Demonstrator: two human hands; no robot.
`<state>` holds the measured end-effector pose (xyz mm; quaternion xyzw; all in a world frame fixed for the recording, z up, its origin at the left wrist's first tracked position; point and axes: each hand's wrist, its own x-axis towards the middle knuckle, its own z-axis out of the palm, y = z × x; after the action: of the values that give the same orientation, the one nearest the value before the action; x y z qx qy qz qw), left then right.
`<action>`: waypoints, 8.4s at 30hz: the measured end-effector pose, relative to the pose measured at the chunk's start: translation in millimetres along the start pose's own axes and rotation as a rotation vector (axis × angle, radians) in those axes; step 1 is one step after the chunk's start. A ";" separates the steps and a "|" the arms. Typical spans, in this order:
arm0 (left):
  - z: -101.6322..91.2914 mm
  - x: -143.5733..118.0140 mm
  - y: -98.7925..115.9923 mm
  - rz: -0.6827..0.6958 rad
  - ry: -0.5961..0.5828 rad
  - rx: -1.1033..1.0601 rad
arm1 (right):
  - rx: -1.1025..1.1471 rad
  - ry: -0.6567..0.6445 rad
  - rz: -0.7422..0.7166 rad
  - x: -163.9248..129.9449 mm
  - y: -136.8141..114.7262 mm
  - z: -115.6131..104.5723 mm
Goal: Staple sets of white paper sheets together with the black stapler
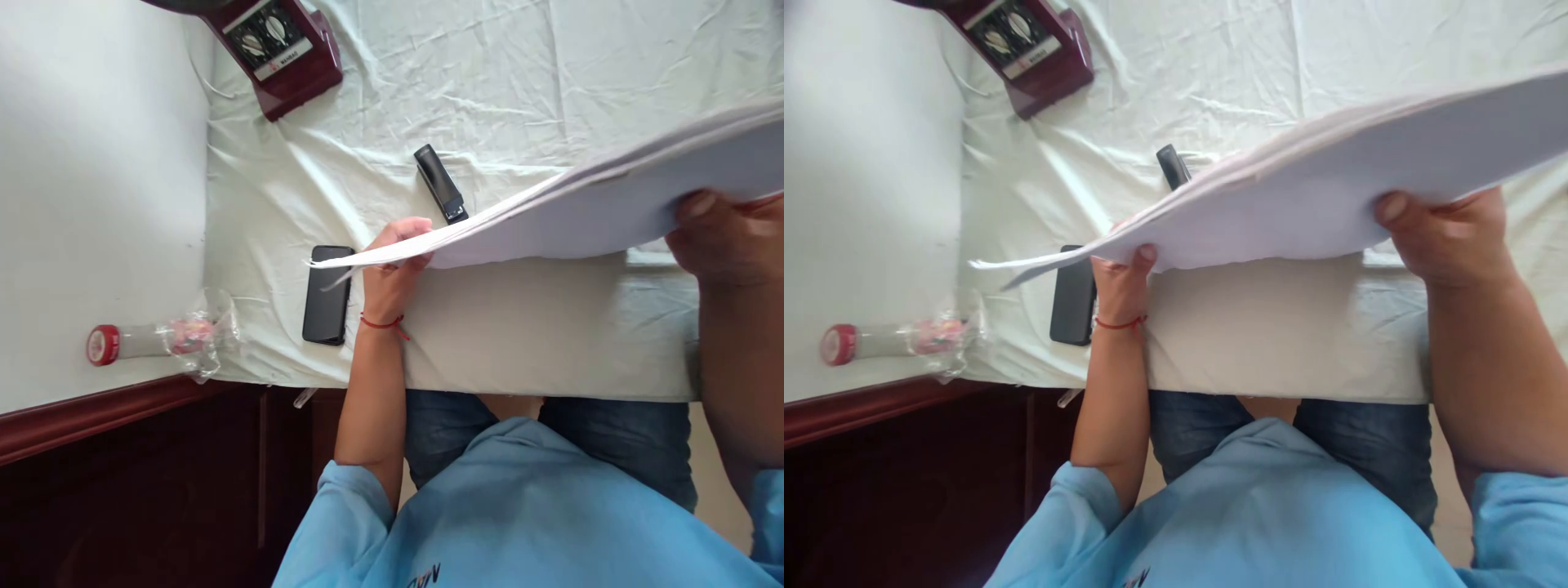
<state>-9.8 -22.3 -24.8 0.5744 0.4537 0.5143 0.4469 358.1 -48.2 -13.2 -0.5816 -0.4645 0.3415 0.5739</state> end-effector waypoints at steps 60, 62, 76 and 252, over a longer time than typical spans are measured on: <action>8.5 7.8 -27.5 -0.110 0.011 0.430 | -0.200 -0.031 0.629 9.3 -24.2 -17.4; 9.9 12.3 -29.7 -0.135 0.021 0.439 | -0.205 -0.012 0.648 10.6 -24.8 -18.6; 23.6 45.2 -41.4 -0.061 0.111 0.542 | -0.281 0.005 0.653 16.8 -22.3 -27.7; 5.2 38.7 -23.3 -0.150 0.183 -0.058 | -0.005 -0.058 0.013 20.3 32.8 -8.5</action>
<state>-3.8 19.8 -40.8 0.4763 0.5194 0.5427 0.4571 377.7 -29.3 -41.9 -0.5757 -0.4779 0.3607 0.5569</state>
